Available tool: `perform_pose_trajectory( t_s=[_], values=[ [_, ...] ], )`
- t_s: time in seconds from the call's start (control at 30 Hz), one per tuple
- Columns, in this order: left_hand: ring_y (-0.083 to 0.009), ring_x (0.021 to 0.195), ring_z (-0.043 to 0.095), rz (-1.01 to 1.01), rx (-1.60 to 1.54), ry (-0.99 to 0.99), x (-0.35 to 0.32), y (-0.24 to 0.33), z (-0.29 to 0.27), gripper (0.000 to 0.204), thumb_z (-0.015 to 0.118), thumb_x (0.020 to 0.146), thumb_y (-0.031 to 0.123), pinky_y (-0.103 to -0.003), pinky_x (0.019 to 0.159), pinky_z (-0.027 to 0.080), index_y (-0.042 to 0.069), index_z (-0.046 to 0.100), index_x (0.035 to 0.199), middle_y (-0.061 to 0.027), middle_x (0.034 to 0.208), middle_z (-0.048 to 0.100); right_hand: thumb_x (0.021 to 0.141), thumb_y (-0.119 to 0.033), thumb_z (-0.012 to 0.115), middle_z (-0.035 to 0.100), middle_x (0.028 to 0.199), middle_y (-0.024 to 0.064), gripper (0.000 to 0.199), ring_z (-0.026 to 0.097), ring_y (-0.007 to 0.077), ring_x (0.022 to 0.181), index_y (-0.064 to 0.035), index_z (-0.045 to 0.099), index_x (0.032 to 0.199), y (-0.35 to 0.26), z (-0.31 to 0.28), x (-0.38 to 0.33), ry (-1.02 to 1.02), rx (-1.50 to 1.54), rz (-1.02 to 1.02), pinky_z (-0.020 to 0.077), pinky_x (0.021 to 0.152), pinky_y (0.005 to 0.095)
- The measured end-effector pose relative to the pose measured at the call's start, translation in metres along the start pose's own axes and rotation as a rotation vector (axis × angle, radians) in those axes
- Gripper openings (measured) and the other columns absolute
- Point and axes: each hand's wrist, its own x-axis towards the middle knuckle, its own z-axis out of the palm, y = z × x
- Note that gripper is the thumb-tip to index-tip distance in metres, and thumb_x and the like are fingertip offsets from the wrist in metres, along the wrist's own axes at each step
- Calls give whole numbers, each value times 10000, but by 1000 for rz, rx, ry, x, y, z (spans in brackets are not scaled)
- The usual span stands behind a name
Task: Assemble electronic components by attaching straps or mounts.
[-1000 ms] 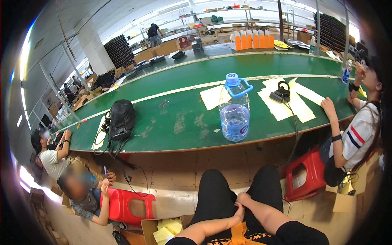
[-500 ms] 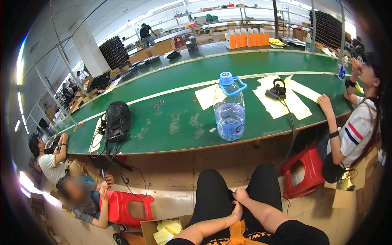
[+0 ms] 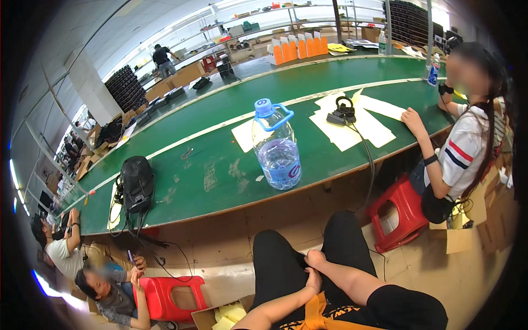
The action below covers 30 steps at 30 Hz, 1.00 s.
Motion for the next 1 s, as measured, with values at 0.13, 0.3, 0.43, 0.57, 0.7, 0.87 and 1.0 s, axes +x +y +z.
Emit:
perform_pose_trajectory(
  t_s=[0.13, 0.3, 0.43, 0.57, 0.7, 0.87, 1.0],
  values=[
    [-279, 940, 459, 83, -35, -31, -8, -10, -12, 340, 354, 807, 243, -478, 729, 344, 89, 504, 1070, -115, 1088, 474, 675, -243, 531, 569, 745, 209, 271, 563, 316, 739, 15, 598, 723, 5, 1, 4, 8, 42, 68, 444, 685, 371],
    [-274, 966, 446, -91, -193, 114, 3, 4, 17, 338, 367, 802, 250, -476, 728, 345, 78, 525, 1046, -132, 1107, 457, 682, -226, 535, 564, 792, 222, 272, 557, 327, 774, 27, 592, 764, 7, 6, 15, -79, 162, 156, 439, 698, 368],
    [-280, 976, 436, -21, -138, 48, -4, -4, 0, 349, 370, 800, 253, -478, 722, 348, 71, 512, 1062, -146, 1126, 435, 680, -216, 541, 570, 787, 205, 263, 560, 325, 756, 21, 591, 783, 4, 2, 6, -44, 134, 161, 442, 684, 366],
    [-304, 987, 420, 31, -40, -45, -3, -3, -5, 352, 343, 803, 219, -512, 716, 332, 74, 493, 1087, -157, 1142, 414, 676, -219, 540, 570, 811, 198, 269, 558, 327, 764, 17, 588, 794, -4, -7, -1, -103, 108, 149, 441, 687, 372],
    [-290, 1003, 395, 29, 0, -34, 9, 9, 10, 343, 345, 801, 218, -514, 716, 329, 84, 502, 1075, -136, 1106, 439, 688, -216, 536, 567, 833, 206, 250, 553, 317, 814, -4, 593, 808, -5, -5, -3, -117, 6, 99, 442, 703, 375],
    [-278, 1003, 409, 60, -86, -22, 0, -3, 0, 331, 363, 806, 257, -472, 723, 338, 110, 523, 1057, -94, 1112, 458, 687, -219, 512, 573, 794, 204, 244, 561, 321, 778, -4, 604, 760, -3, -7, -4, -97, -23, 49, 446, 693, 377],
    [-265, 1020, 402, 93, -139, -7, -3, -6, 2, 327, 373, 803, 255, -471, 726, 333, 109, 529, 1051, -87, 1118, 460, 681, -217, 518, 573, 759, 210, 241, 568, 323, 744, 1, 606, 734, -6, -7, -5, -9, -27, 12, 451, 675, 376]
  ],
)
